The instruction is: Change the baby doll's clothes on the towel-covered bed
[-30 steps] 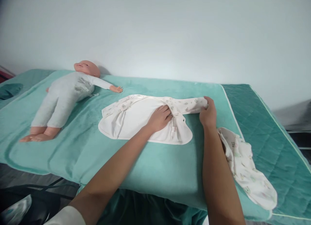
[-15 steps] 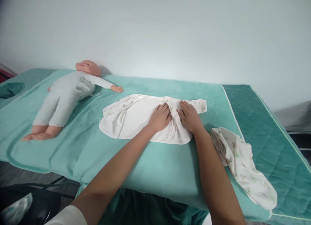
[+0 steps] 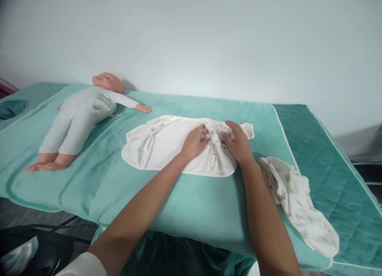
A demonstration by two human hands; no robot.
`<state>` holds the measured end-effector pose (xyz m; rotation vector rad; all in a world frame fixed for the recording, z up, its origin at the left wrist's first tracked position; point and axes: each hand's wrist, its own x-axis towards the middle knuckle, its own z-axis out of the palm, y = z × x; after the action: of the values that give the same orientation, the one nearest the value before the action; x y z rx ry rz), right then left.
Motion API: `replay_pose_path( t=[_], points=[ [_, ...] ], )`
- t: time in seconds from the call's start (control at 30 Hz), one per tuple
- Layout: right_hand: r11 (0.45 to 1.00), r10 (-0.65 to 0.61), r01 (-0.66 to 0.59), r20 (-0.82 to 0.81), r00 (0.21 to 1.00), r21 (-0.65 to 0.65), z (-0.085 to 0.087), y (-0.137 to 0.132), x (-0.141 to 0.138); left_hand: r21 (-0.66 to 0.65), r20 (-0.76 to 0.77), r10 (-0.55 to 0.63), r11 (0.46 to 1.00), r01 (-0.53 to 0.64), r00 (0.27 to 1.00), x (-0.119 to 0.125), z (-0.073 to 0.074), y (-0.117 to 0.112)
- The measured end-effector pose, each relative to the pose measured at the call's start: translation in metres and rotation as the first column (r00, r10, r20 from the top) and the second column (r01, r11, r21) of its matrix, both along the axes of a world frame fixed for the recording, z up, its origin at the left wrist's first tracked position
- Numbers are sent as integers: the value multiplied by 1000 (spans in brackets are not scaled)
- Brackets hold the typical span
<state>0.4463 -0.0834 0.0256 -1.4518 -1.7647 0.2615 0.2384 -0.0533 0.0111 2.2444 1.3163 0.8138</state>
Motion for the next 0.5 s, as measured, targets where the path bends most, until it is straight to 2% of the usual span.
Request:
replay_pose_path(
  t=[0.1,0.2,0.4,0.5],
  points=[
    [985,173,-173,-42,984,-5,9,-9,-17,-80,126,21,997,-11,992,-3,-2,2],
    [964,265,-264,75,961,-19,11,-14,-23,-129,165,36,991,-15,986,-4,-1,2],
    [991,121,-134,339,933,15,12,-15,-27,-69,119,9,998,0,993,-3,1,1],
    [994,100,-110,403,910,2,12,-16,-30,-48,79,8,999,-4,997,-2,0,1]
  ],
)
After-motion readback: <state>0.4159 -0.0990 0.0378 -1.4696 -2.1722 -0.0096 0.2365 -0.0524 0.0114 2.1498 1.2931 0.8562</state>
